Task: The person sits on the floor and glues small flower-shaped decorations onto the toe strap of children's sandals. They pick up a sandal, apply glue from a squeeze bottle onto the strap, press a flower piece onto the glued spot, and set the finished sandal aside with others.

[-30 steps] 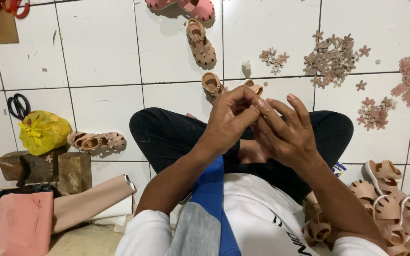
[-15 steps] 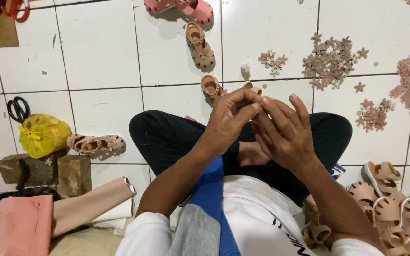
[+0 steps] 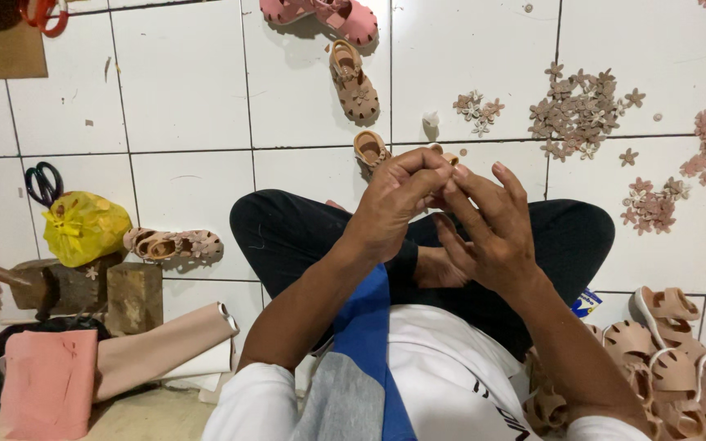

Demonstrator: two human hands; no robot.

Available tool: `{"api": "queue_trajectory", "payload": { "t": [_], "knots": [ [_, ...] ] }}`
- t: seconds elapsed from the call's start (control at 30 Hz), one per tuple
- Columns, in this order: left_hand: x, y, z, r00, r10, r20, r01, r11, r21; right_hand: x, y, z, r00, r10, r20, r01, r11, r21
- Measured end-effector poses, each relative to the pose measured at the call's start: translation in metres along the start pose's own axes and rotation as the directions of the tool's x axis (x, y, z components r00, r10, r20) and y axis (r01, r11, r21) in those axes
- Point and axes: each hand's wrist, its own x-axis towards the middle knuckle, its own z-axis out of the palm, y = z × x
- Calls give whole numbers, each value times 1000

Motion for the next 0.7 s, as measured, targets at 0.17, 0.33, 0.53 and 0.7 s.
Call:
{"api": "queue_trajectory", "payload": {
  "t": [0.17,0.33,0.53,0.7],
  "knots": [
    [0,-6,-8,999,8,35,-7,1000,-17,-1,0,3,1000,-4,-23,4,1000,7],
    [2,-7,-8,984,-167,62,165,986,40,0,4,-1,999,34,-7,-33,998,49],
    [0,-6,-3,979,-202,41,205,974,-93,2,7,-1,1000,-7,-8,8,1000,24],
    [-1,-9,-4,985,-87,147,113,978,-175,2,7,3,1000,-28,-9,28,1000,-12]
  ]
}}
